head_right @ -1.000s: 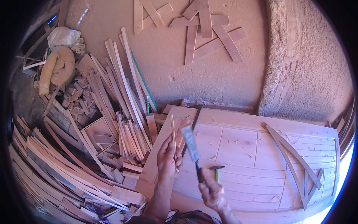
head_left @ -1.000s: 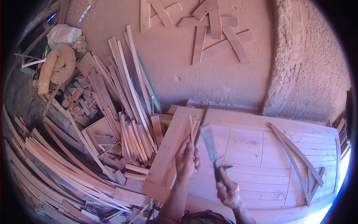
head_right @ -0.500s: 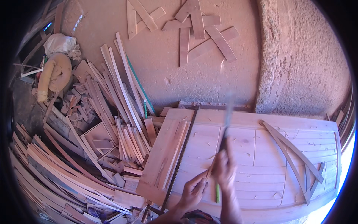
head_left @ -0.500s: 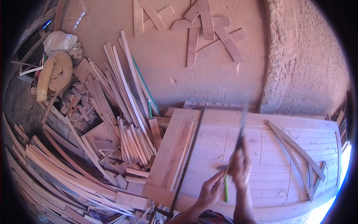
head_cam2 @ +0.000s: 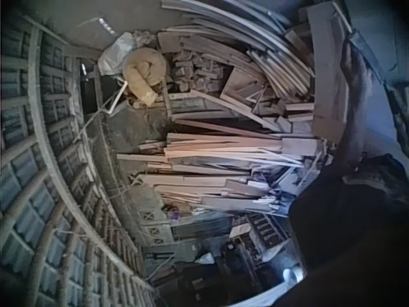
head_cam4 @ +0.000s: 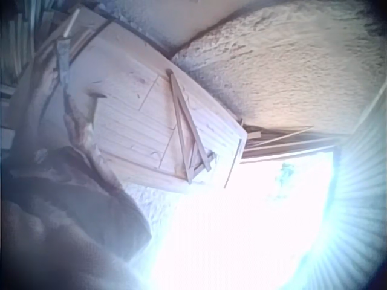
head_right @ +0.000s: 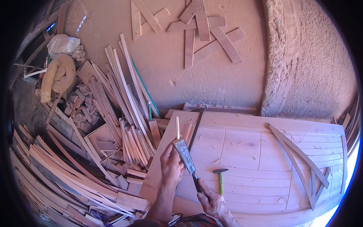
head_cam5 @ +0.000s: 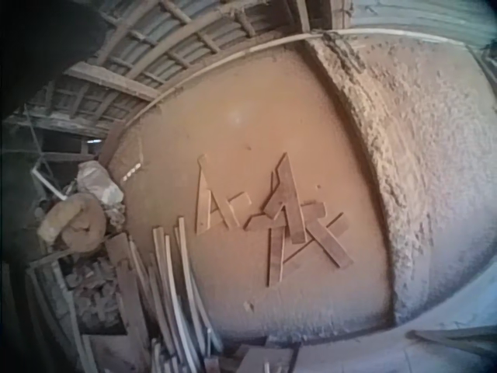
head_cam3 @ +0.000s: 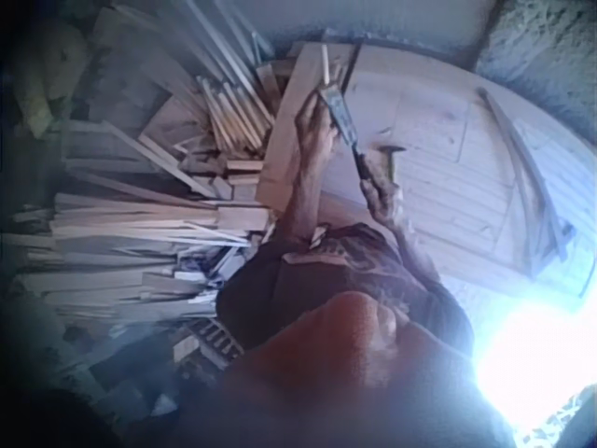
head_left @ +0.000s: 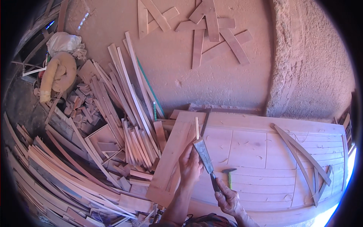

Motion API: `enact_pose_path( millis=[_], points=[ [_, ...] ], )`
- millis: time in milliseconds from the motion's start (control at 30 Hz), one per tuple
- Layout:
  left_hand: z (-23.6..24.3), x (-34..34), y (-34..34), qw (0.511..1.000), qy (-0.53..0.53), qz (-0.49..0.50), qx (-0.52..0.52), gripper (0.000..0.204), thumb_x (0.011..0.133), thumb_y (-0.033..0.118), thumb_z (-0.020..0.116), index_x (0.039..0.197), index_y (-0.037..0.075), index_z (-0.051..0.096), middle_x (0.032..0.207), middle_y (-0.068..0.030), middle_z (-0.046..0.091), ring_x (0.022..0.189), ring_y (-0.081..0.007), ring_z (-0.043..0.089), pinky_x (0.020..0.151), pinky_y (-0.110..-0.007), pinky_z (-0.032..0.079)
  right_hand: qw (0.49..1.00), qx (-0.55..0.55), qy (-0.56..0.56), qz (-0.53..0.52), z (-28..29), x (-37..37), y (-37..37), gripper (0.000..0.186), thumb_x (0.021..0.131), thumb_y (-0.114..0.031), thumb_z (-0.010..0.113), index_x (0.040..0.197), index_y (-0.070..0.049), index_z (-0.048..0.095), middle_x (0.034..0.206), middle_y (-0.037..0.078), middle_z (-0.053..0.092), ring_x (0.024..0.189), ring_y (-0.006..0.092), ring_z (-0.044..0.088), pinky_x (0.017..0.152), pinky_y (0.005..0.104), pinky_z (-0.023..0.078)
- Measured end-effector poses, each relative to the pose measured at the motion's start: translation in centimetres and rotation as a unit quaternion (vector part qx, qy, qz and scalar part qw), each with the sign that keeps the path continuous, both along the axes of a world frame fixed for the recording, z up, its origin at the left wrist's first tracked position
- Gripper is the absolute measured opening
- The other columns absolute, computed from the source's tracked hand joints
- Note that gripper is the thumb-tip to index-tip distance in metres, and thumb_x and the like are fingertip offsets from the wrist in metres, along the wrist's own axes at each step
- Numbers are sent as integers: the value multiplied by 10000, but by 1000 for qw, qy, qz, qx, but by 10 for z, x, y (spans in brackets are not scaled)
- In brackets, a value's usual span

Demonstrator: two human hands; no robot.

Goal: The person shapes a small piece of wood using a chisel and hammer, repeatedly striking the chisel to carve the wood while holding it against a larger wooden structure.

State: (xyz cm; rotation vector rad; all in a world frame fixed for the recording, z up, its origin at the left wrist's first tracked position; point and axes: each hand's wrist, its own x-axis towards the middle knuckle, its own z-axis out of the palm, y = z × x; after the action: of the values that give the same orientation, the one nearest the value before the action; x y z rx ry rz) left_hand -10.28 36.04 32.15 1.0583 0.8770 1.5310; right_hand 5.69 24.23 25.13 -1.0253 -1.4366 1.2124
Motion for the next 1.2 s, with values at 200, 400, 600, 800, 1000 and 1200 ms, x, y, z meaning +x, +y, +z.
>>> enact_pose_path(
  millis=[200,400,600,800,1000,1200],
  points=[
    [-89,12,-55,988,139,-42,45,334,1059,172,492,1372,68,551,754,29,514,574,-11,456,425,-170,342,992,-10,86,-93,1,-1,45,526,988,-120,550,1486,-22,415,983,122,615,794,174,601,678,297,495],
    [-24,1,-41,988,-67,20,-139,397,1069,220,473,1455,128,459,684,16,486,456,-46,437,374,-222,406,977,21,181,-107,21,35,72,569,1028,-186,522,1547,-63,324,705,-17,529,518,46,474,462,213,400],
    [-12,-10,-1,998,37,43,-6,343,1084,254,429,1386,130,533,687,18,496,457,-29,415,372,-184,356,999,-15,-36,-5,-8,-3,2,524,987,-139,598,1481,-54,447,1074,183,694,840,190,678,762,315,533],
    [-19,-2,-2,994,67,44,80,337,1089,220,418,1383,106,537,729,38,494,522,-16,390,425,-180,324,999,-41,-13,0,-12,-6,-3,519,986,-150,601,1470,-39,452,1131,196,653,947,243,660,820,338,516],
    [-24,8,-24,990,113,88,20,316,1068,111,452,1363,44,540,852,38,537,581,-30,413,496,-197,360,993,89,-65,-45,-9,-8,24,514,974,-116,598,1458,-11,459,1078,191,695,874,222,696,778,337,552],
    [-95,6,-66,999,-4,-34,-20,450,1063,216,488,1475,41,441,880,-23,621,570,-72,511,540,-210,477,971,70,141,-179,27,24,89,536,1033,-159,471,1539,-55,329,691,3,553,531,56,491,439,258,405]
  ],
)
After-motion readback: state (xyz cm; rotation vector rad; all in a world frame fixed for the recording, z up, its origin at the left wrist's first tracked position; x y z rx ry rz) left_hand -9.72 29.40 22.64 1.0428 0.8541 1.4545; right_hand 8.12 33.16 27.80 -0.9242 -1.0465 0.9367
